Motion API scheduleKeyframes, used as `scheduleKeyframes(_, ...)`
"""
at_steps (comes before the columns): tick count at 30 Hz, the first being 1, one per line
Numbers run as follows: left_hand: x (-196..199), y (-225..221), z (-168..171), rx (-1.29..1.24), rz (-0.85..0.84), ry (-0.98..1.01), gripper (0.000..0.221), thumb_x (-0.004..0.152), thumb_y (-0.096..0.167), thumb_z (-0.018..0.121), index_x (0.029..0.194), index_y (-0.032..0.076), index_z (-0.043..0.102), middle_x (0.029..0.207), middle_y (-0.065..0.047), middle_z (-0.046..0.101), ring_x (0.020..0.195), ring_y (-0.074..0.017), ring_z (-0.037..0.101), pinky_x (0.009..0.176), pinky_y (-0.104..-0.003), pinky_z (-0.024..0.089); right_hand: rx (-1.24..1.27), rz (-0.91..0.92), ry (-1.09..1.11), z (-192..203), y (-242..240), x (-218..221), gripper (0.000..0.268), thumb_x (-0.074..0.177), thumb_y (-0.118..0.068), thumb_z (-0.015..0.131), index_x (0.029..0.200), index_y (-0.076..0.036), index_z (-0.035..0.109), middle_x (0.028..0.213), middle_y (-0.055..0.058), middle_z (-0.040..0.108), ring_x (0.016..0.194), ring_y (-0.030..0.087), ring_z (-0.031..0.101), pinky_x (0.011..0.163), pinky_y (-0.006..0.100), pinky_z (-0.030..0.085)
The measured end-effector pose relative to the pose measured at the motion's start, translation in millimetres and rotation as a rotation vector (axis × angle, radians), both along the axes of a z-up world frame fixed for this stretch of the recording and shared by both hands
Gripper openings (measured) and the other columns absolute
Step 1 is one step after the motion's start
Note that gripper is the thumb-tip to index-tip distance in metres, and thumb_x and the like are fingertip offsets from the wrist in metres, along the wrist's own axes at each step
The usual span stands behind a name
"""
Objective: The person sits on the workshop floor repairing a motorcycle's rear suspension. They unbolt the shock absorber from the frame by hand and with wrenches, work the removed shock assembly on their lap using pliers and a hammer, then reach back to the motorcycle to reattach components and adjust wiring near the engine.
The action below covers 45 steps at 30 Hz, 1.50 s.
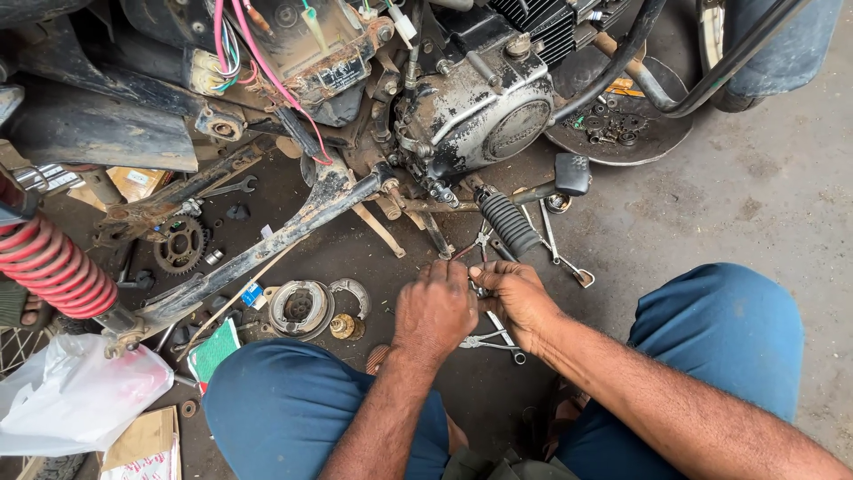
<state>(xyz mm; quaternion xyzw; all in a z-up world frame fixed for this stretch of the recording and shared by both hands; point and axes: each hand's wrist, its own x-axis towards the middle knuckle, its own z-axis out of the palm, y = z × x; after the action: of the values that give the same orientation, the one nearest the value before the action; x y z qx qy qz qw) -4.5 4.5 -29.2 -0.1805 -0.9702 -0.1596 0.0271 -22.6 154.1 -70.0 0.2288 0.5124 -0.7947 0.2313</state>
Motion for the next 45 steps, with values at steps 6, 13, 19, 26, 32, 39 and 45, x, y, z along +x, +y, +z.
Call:
scheduleKeyframes(6, -1, -8, 0, 0.405, 0.282, -0.087, 0.016, 0.082, 0.008, 0.070, 0.095, 0.001, 0.065, 0.092, -0.015, 0.073, 0.084, -0.0309, 0.075, 0.079, -0.046, 0.058, -0.073, -0.003, -0.027, -11, 11, -9, 0.015, 0.094, -0.011, 0.068, 0.097, 0.003, 0.066, 0.087, 0.010, 0.066, 0.072, 0.021, 0.065, 0.063, 0.034, 0.058)
scheduleKeyframes(13, -8, -27, -35, 1.014, 0.240, -0.873, 0.052, 0.084, 0.020, 0.063, 0.134, 0.006, 0.067, 0.110, -0.018, 0.072, 0.106, -0.0252, 0.066, 0.096, -0.040, 0.050, -0.174, 0.082, 0.018, -5, 18, -11, 0.017, 0.092, -0.012, 0.069, 0.098, 0.003, 0.066, 0.088, 0.009, 0.066, 0.070, 0.018, 0.066, 0.058, 0.030, 0.057)
scheduleKeyframes(19, -3, -23, -53, 0.747, 0.049, -0.712, 0.065, 0.093, 0.029, 0.076, 0.143, -0.001, 0.046, 0.132, -0.017, 0.058, 0.122, -0.0233, 0.056, 0.102, -0.040, 0.045, -0.189, 0.147, 0.014, -15, 20, -12, 0.021, 0.091, -0.016, 0.074, 0.098, 0.002, 0.065, 0.084, 0.008, 0.067, 0.070, 0.017, 0.066, 0.058, 0.028, 0.056)
scheduleKeyframes(26, 8, -23, -43, 0.889, 0.242, -0.897, 0.030, 0.098, 0.024, 0.062, 0.118, 0.001, 0.067, 0.097, -0.010, 0.071, 0.090, -0.0185, 0.064, 0.085, -0.037, 0.051, 0.021, 0.184, -0.172, -37, 15, -23, 0.053, 0.098, -0.052, 0.054, 0.095, 0.001, 0.062, 0.078, 0.010, 0.062, 0.061, 0.019, 0.059, 0.052, 0.032, 0.050)
scheduleKeyframes(32, 25, -41, -6, 1.422, 0.312, -0.724, 0.036, 0.101, 0.033, 0.061, 0.119, 0.005, 0.072, 0.090, 0.001, 0.064, 0.084, -0.0101, 0.052, 0.081, -0.028, 0.046, 0.098, 0.350, -0.123, -128, 23, -44, 0.023, 0.092, -0.010, 0.052, 0.107, 0.004, 0.063, 0.095, 0.016, 0.070, 0.080, 0.025, 0.072, 0.076, 0.040, 0.062)
scheduleKeyframes(39, 32, -58, 29, 1.786, 0.533, -0.548, 0.041, 0.100, 0.037, 0.060, 0.116, 0.003, 0.076, 0.087, 0.000, 0.066, 0.079, -0.0108, 0.052, 0.065, -0.029, 0.040, 1.286, 1.224, 0.407, -188, -40, -29, 0.032, 0.088, -0.012, 0.067, 0.119, -0.004, 0.068, 0.116, 0.023, 0.070, 0.112, 0.037, 0.068, 0.098, 0.047, 0.054)
scheduleKeyframes(45, 17, -62, 31, 2.037, 0.568, -0.538, 0.035, 0.097, 0.029, 0.060, 0.114, 0.002, 0.074, 0.099, -0.001, 0.074, 0.083, -0.0096, 0.059, 0.078, -0.025, 0.049, 1.177, 1.051, 0.612, -200, -49, -24, 0.027, 0.097, -0.014, 0.058, 0.123, -0.009, 0.062, 0.119, 0.022, 0.067, 0.106, 0.045, 0.064, 0.089, 0.053, 0.050)
